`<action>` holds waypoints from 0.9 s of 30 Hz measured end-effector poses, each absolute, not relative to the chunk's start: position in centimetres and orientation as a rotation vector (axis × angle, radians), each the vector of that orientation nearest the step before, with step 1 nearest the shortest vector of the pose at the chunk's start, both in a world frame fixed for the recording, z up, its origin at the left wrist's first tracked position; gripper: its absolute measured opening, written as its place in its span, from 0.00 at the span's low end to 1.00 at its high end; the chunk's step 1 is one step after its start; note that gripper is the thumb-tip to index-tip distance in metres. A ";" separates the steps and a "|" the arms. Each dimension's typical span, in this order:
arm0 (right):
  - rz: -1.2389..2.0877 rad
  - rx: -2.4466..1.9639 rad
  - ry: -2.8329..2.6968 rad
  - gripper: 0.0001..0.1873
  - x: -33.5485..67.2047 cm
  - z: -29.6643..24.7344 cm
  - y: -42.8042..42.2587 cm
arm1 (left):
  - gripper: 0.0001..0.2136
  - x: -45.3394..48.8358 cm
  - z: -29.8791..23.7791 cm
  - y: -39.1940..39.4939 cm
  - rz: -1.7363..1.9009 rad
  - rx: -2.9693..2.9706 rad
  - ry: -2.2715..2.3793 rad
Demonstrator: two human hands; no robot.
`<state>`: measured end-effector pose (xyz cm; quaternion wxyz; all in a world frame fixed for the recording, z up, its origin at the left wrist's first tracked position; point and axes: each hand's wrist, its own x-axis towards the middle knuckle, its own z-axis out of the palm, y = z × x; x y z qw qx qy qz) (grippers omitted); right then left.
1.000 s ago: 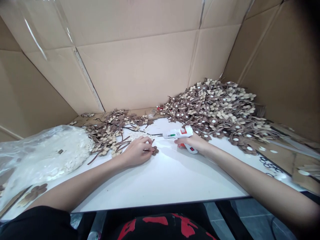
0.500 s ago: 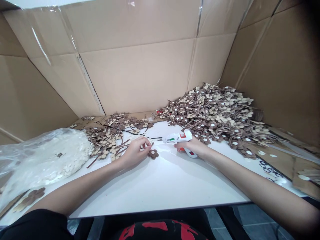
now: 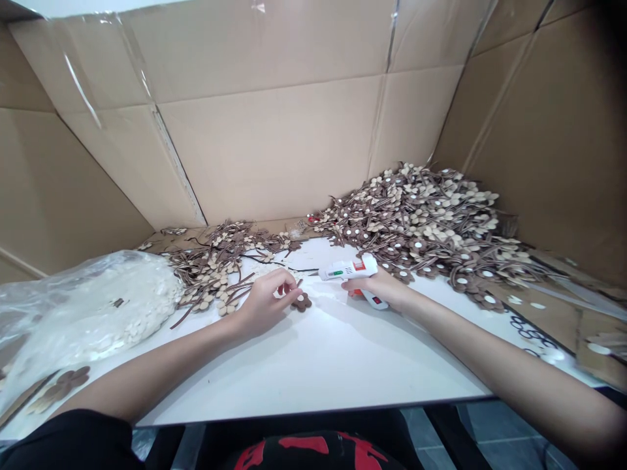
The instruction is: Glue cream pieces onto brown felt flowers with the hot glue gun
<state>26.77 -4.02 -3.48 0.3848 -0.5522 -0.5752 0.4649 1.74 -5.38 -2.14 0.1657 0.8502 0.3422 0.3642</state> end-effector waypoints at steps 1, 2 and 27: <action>1.183 -1.417 -1.469 0.12 26.8 -3.5 -4.0 | 0.08 1.6 -2.2 -5.3 1.050 2.420 0.983; 1.186 -1.428 -1.474 0.12 26.8 -3.5 -4.0 | 0.09 1.5 -2.3 -5.2 1.070 2.423 0.986; 1.162 -1.397 -1.548 0.09 26.9 -3.3 -4.0 | 0.09 1.6 -3.2 -5.4 0.972 2.116 0.848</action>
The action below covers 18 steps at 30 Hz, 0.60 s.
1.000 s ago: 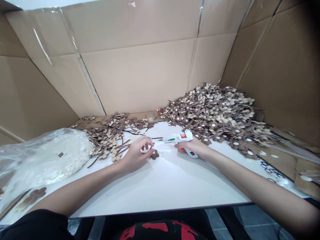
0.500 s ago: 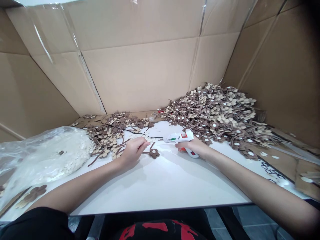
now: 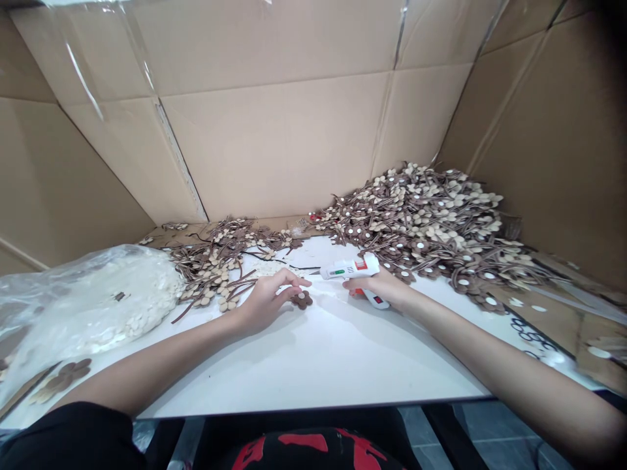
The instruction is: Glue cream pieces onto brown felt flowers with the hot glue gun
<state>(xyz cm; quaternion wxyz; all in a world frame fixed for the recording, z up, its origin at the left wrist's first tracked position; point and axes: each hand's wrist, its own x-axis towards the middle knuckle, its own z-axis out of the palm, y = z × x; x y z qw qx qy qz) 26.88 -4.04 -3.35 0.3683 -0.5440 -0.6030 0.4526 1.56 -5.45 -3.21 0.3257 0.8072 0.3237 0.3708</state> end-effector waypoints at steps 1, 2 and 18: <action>1.161 -1.399 -1.548 0.09 26.9 -3.3 -4.1 | 0.09 1.6 -3.3 -5.5 0.929 2.065 0.830; 1.161 -1.407 -1.542 0.09 26.9 -3.3 -4.1 | 0.08 1.6 -3.3 -5.4 0.891 2.054 0.828; 1.142 -1.436 -1.535 0.10 26.9 -3.4 -4.0 | 0.11 1.1 -2.1 -5.6 0.768 2.543 0.773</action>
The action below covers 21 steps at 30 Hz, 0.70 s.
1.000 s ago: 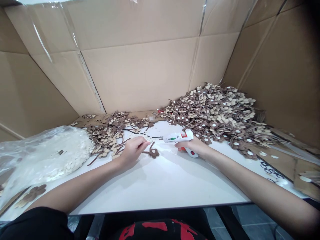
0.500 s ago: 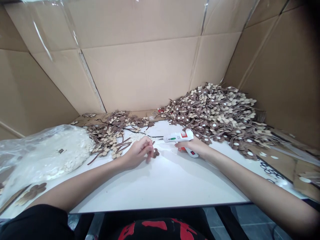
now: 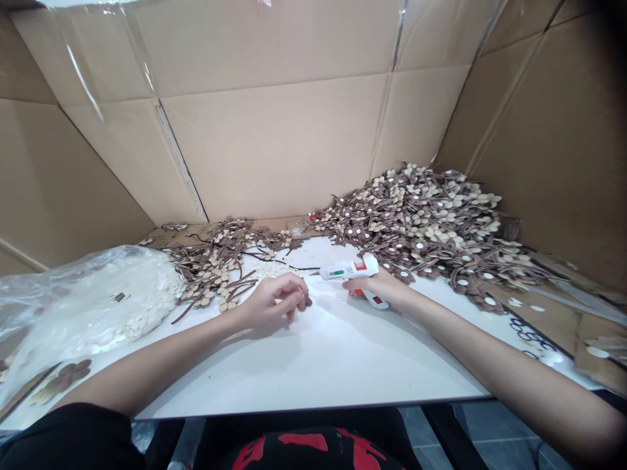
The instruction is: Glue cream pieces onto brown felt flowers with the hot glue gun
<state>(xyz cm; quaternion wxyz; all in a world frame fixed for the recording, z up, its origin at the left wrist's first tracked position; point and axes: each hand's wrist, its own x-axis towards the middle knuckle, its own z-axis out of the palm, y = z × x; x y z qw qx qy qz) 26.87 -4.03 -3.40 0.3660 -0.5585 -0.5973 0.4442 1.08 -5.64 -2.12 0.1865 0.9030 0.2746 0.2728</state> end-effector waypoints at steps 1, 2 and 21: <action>1.141 -1.428 -1.542 0.11 26.9 -3.4 -4.0 | 0.11 1.0 -2.2 -5.7 0.736 2.595 0.786; 1.139 -1.428 -1.547 0.11 26.9 -3.4 -4.0 | 0.12 1.0 -2.3 -5.7 0.723 2.695 0.814; 1.152 -1.449 -1.482 0.12 26.8 -3.3 -4.0 | 0.21 1.2 -2.0 -5.7 1.068 2.922 1.050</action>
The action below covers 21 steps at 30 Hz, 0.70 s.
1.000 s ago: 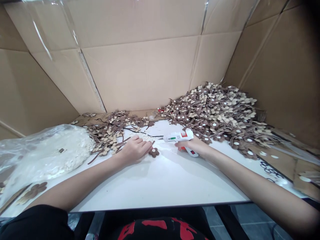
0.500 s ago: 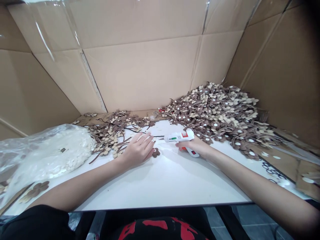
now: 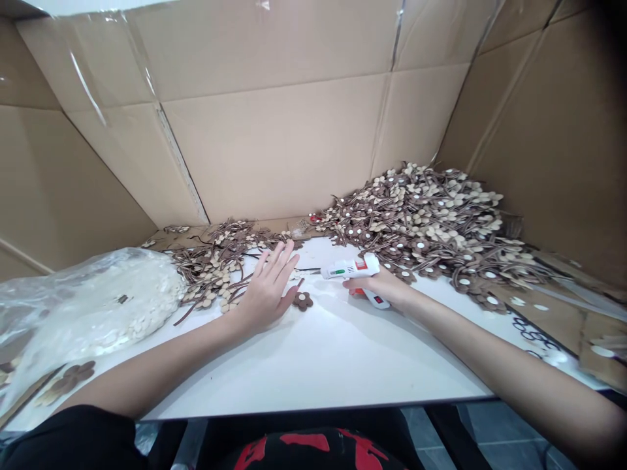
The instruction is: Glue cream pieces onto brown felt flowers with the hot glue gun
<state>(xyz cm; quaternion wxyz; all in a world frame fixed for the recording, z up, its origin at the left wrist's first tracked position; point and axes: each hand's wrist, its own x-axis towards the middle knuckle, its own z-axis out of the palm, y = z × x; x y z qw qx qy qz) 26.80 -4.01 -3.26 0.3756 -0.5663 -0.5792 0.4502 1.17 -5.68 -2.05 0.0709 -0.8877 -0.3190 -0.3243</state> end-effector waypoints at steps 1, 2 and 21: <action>1.153 -1.447 -1.485 0.11 26.8 -3.2 -4.0 | 0.22 1.2 -2.0 -5.7 -1.046 -2.749 -0.965; 1.154 -1.450 -1.487 0.11 26.8 -3.2 -4.1 | 0.22 1.1 -2.1 -5.7 -1.091 -2.851 -0.957; 1.173 -1.424 -1.476 0.13 26.8 -3.2 -4.2 | 0.19 -0.3 -3.7 -3.3 -1.329 -2.734 -0.580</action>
